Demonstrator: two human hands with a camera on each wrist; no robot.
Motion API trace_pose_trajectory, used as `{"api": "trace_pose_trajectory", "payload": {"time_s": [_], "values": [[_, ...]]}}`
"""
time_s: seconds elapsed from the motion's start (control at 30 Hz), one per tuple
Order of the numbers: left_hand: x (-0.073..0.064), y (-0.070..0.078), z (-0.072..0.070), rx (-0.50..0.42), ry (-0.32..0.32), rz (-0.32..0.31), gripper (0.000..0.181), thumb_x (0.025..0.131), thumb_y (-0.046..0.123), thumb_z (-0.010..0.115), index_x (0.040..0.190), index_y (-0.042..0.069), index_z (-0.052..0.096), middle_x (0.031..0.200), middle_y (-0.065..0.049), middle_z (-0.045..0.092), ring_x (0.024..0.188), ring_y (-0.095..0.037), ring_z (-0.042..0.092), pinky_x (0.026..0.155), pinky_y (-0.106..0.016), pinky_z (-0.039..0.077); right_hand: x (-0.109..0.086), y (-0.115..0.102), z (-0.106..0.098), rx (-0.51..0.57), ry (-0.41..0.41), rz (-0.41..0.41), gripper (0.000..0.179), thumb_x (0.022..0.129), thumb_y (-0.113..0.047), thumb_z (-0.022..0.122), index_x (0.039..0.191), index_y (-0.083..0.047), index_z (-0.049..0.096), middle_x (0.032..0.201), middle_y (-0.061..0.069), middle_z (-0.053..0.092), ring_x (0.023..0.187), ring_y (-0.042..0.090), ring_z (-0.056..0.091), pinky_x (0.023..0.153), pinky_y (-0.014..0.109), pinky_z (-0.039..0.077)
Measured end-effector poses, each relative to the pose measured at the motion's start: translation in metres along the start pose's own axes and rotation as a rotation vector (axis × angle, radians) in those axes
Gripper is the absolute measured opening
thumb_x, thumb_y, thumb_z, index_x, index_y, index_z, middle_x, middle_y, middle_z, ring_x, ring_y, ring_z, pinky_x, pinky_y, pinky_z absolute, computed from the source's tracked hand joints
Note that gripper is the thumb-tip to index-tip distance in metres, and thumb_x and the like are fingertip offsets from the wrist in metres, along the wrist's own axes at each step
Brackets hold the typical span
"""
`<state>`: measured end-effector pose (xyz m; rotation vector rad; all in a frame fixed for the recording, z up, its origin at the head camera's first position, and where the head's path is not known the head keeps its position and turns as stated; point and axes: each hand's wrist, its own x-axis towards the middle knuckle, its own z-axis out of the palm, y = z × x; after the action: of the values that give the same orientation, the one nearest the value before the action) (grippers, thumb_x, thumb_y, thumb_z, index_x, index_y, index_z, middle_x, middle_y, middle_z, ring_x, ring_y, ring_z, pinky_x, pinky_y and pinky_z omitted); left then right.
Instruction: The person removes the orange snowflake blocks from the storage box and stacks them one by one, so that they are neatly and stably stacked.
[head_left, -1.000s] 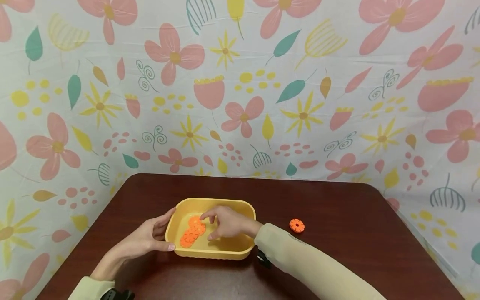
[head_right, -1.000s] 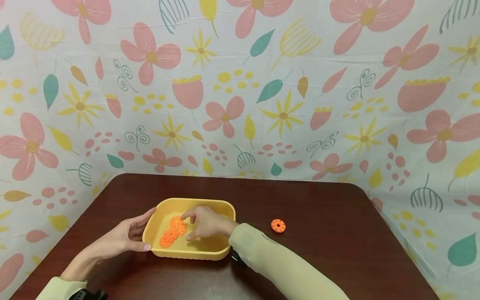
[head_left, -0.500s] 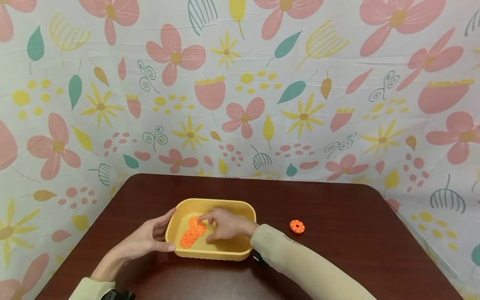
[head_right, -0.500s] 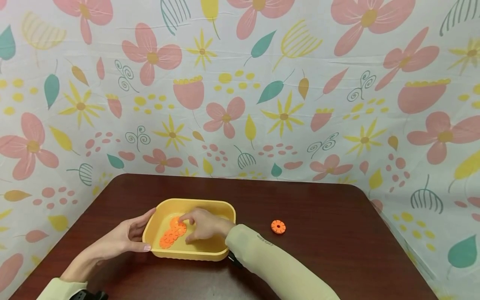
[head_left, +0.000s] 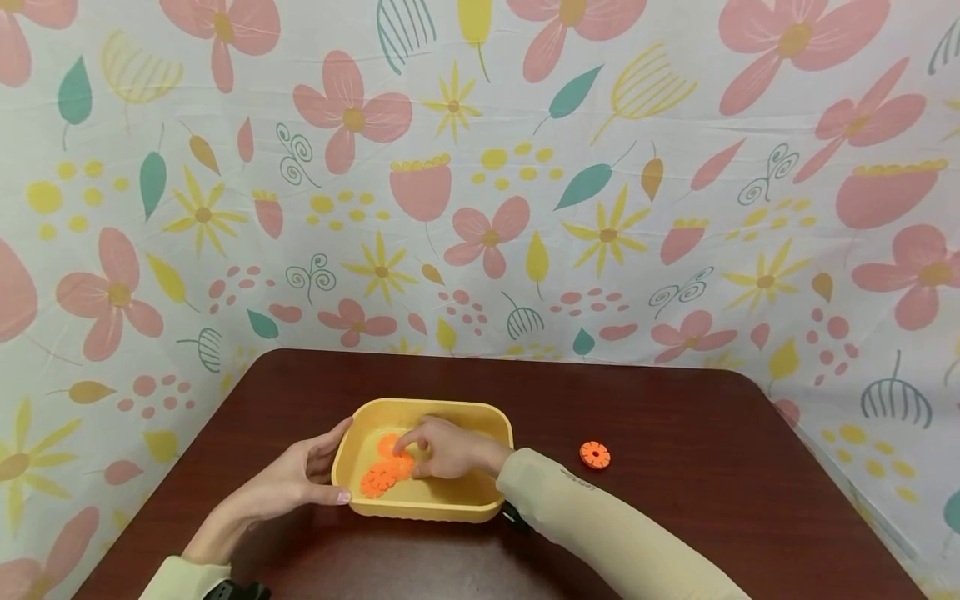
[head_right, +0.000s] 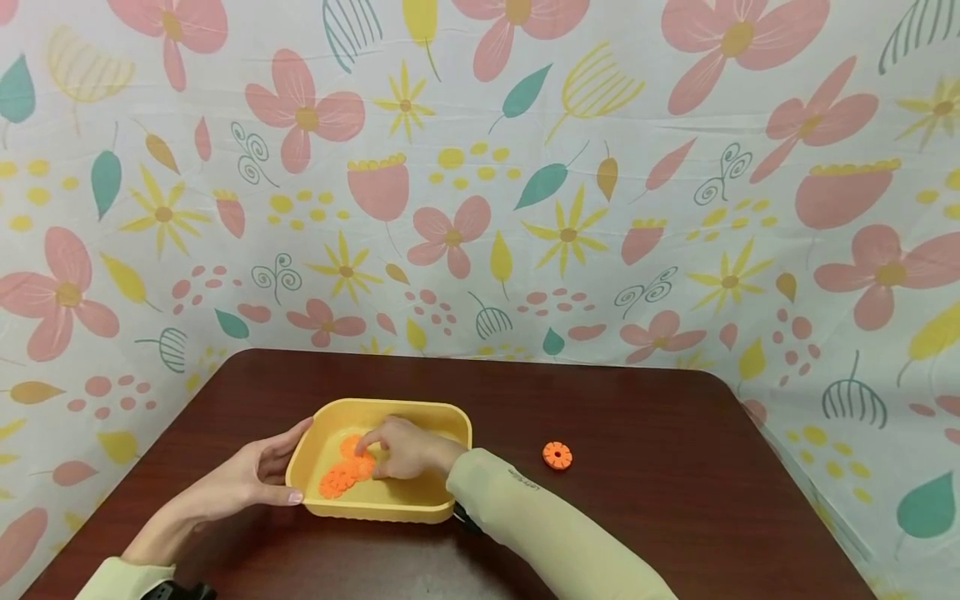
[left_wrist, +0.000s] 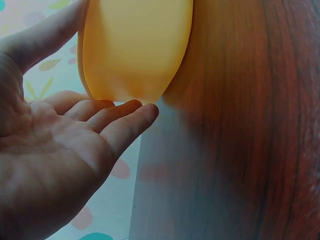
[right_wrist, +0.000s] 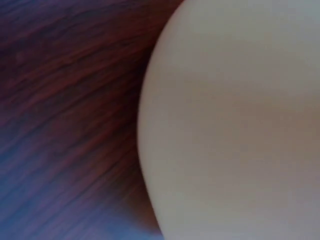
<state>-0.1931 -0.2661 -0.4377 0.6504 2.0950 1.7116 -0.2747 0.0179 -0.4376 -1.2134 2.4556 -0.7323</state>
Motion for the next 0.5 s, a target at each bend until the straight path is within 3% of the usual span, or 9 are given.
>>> {"api": "trace_pose_trajectory", "payload": {"time_s": [0.17, 0.5], "values": [[0.0008, -0.0005, -0.0005, 0.010, 0.009, -0.012, 0.104, 0.092, 0.000, 0.078, 0.167, -0.002, 0.006, 0.169, -0.030, 0.014, 0.146, -0.053, 0.035, 0.101, -0.030, 0.051, -0.0017, 0.0046, 0.0010, -0.008, 0.038, -0.016, 0.025, 0.090, -0.007, 0.083, 0.114, -0.013, 0.080, 0.098, 0.003, 0.059, 0.089, 0.014, 0.052, 0.081, 0.024, 0.043], [-0.0008, 0.0009, 0.0012, -0.009, 0.006, -0.006, 0.104, 0.092, 0.000, 0.078, 0.167, -0.003, 0.006, 0.168, -0.033, 0.015, 0.144, -0.053, 0.038, 0.101, -0.032, 0.052, -0.0077, 0.0053, 0.0014, 0.025, 0.031, -0.036, 0.025, 0.079, -0.014, 0.094, 0.101, -0.013, 0.082, 0.091, -0.003, 0.063, 0.088, 0.011, 0.055, 0.082, 0.021, 0.043]]}}
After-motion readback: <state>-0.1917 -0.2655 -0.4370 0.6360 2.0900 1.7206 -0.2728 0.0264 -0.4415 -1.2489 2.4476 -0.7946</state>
